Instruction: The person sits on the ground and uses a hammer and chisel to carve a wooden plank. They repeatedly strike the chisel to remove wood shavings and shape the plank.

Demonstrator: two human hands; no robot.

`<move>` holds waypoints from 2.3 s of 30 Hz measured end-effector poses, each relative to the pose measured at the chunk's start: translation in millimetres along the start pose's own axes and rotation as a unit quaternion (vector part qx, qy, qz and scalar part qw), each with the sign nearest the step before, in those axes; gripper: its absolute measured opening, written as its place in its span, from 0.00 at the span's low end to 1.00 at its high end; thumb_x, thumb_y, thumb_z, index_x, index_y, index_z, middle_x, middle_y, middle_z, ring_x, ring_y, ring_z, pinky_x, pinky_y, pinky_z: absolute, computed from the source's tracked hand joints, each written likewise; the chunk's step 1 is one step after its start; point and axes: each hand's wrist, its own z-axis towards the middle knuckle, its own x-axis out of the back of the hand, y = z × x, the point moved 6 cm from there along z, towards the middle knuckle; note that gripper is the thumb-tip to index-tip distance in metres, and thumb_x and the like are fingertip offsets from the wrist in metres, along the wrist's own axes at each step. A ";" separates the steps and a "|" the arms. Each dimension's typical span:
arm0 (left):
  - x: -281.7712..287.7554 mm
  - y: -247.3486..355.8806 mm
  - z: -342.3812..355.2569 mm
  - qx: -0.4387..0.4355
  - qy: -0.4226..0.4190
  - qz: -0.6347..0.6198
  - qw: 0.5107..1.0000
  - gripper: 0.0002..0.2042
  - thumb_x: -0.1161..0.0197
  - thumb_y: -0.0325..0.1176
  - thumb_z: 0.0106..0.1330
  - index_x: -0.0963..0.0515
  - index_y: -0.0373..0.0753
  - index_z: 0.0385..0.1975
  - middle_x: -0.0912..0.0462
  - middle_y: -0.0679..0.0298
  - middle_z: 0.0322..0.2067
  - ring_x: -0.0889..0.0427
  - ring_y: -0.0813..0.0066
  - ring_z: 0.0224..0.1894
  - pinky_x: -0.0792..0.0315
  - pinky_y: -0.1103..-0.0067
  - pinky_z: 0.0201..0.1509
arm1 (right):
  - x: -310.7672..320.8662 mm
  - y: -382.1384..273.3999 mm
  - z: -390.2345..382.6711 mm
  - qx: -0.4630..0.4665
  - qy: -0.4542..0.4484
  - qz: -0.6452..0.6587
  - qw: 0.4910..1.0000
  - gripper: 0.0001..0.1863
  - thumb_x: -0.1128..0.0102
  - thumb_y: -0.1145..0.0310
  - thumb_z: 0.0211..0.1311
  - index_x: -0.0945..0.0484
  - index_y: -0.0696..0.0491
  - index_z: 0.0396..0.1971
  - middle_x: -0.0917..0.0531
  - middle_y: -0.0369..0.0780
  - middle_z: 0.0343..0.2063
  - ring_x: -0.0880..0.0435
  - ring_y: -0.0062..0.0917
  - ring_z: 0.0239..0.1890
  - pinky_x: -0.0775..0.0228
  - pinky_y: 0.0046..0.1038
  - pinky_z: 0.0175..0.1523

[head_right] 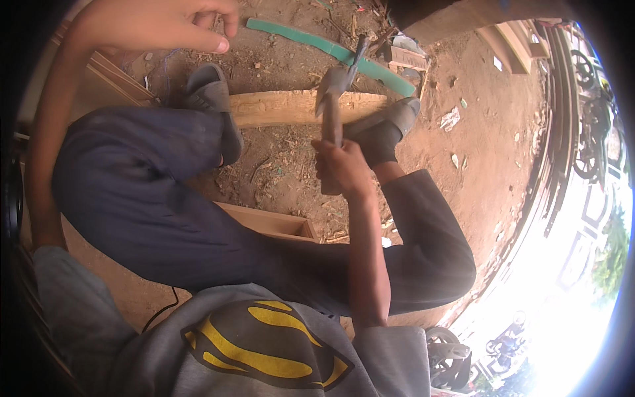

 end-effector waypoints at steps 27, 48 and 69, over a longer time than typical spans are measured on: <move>-7.9 -7.7 -7.0 -0.077 0.030 0.031 0.996 0.21 0.49 0.49 0.66 0.25 0.36 0.45 0.20 0.60 0.26 0.23 0.70 0.28 0.29 0.74 0.31 | 4.1 -130.6 -52.2 0.166 0.095 -0.032 0.981 0.10 0.42 0.65 0.57 0.26 0.56 0.22 0.28 0.34 0.13 0.29 0.17 0.13 0.38 0.20 0.21; -6.2 -3.4 -6.2 0.037 0.025 0.046 0.998 0.21 0.48 0.47 0.66 0.25 0.36 0.47 0.22 0.65 0.24 0.26 0.77 0.23 0.34 0.78 0.23 | 10.8 -69.7 -35.4 0.118 0.062 -0.063 0.989 0.10 0.44 0.64 0.60 0.27 0.55 0.26 0.28 0.34 0.15 0.29 0.17 0.15 0.38 0.19 0.19; -4.2 -2.8 -12.5 0.014 0.063 0.048 0.997 0.21 0.48 0.48 0.65 0.24 0.36 0.46 0.21 0.63 0.27 0.25 0.75 0.25 0.32 0.77 0.28 | 0.5 39.6 6.2 -0.054 0.042 0.015 0.998 0.09 0.41 0.68 0.57 0.29 0.57 0.29 0.27 0.34 0.17 0.28 0.19 0.16 0.33 0.23 0.20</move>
